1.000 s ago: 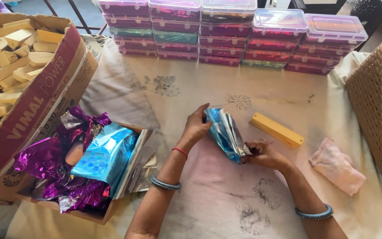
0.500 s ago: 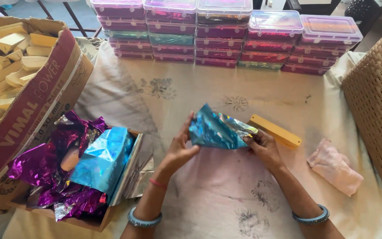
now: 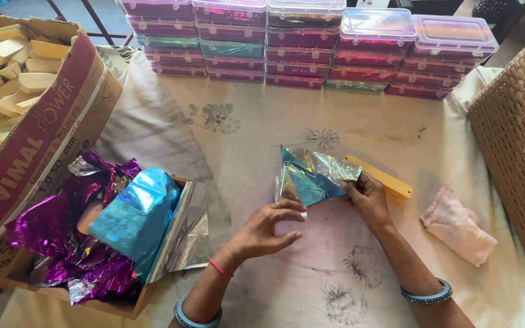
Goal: The person wraps small wooden blocks in shiny metallic paper, folding the edges and securing them with a stapler. They also wipe the wooden blocks with a cloth before wrapping them.
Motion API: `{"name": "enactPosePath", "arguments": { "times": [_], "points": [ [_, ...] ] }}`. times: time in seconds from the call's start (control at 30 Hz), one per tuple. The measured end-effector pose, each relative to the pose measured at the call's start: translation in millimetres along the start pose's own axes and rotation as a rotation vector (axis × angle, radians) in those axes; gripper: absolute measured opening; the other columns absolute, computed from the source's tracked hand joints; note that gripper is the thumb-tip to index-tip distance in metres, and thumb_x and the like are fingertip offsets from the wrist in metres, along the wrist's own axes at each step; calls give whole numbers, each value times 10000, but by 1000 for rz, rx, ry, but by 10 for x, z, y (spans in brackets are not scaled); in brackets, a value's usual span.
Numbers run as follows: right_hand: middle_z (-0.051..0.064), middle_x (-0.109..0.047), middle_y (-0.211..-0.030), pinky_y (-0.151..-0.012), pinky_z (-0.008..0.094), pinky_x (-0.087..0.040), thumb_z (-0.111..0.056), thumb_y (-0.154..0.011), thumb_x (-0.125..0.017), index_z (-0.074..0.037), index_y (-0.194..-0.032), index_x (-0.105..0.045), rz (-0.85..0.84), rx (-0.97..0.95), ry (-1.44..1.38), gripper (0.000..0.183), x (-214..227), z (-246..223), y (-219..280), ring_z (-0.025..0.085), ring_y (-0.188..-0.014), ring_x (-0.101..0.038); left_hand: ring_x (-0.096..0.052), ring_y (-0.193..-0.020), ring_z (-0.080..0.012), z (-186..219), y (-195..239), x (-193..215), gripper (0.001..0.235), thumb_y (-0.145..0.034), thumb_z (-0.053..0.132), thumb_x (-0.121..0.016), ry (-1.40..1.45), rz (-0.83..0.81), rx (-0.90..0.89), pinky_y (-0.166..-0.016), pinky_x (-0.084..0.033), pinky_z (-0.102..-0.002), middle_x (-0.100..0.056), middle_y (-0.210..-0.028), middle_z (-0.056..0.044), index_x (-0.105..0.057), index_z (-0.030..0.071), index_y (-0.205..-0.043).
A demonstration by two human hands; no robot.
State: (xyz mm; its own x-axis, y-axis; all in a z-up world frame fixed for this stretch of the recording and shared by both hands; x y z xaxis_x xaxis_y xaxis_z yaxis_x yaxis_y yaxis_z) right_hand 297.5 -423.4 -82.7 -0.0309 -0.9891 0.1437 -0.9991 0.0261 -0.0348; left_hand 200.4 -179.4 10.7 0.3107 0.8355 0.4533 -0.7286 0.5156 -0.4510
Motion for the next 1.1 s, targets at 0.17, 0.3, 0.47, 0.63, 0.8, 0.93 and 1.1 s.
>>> {"name": "enactPosePath", "arguments": {
  "times": [0.17, 0.3, 0.47, 0.63, 0.8, 0.93, 1.1],
  "points": [
    [-20, -700, -874, -586, 219, -518, -107, -949, -720, -39, -1122, -709, -12, 28, 4, 186, -9, 28, -13, 28, -715, -592, -694, -1000, -204, -260, -5, 28, 440, -877, 258, -827, 132, 140, 138, -885, -647, -338, -624, -1255, -111, -659, 29, -1213],
    [-32, -690, -852, -597, 211, -512, -93, -940, -732, -43, -1109, -715, -24, 73, 24, 177, -12, 11, 19, 21, -717, -586, -668, -833, -165, -642, 142, 299, 751, -792, 387, -853, -21, 444, 409, -717, -595, -320, -598, -1192, -115, -553, 26, -1378],
    [-38, -663, -793, -591, 210, -497, -91, -953, -731, -45, -1082, -734, -56, 157, 96, 138, -61, -32, 35, 26, -679, -566, -633, -741, -231, -782, 201, 231, 975, -707, 461, -873, -20, 419, 577, -669, -574, -363, -626, -1165, -122, -471, 21, -1479],
    [-58, -674, -814, -583, 213, -474, -85, -934, -707, -73, -1119, -738, -67, 147, 102, 188, -108, -164, 42, 20, -671, -551, -660, -886, -311, 69, -36, 266, 814, -722, 421, -901, -528, 351, 220, -718, -546, -431, -686, -1018, -142, -587, 12, -1352],
    [-59, -670, -815, -602, 211, -486, -88, -943, -719, -47, -1044, -721, -35, 116, 96, 109, -42, -50, 34, 11, -695, -557, -679, -924, -236, -85, 104, 182, 278, -896, 150, -776, -697, 402, 190, -815, -533, -398, -716, -1057, -32, -753, 136, -1173],
    [-41, -638, -771, -595, 217, -473, -87, -948, -735, -35, -996, -710, -5, 116, 115, 75, 16, -49, 10, 26, -674, -543, -651, -1081, -312, 503, 21, 323, 139, -829, 58, -742, -745, 482, -53, -944, -504, -444, -691, -1149, -114, -766, 88, -962],
    [-35, -637, -781, -604, 218, -480, -95, -946, -736, -30, -985, -676, 8, 92, 64, 97, 75, 127, -76, 29, -681, -555, -602, -1296, -285, 650, 84, -121, 70, -901, 65, -721, -718, 253, -256, -1174, -419, -501, -628, -1362, -130, -736, 48, -968]
  ]
}}
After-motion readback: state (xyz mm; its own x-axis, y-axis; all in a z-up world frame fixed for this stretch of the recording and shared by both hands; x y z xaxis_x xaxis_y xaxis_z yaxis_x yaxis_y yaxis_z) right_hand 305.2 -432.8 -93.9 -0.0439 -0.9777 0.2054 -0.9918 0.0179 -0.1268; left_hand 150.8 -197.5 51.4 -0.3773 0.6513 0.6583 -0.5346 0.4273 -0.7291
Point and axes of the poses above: each hand's wrist, its own y-axis away from the middle knuckle, its own x-axis out of the back of the hand, z = x × y, the point moved 10 cm from there along -y, towards the middle knuckle
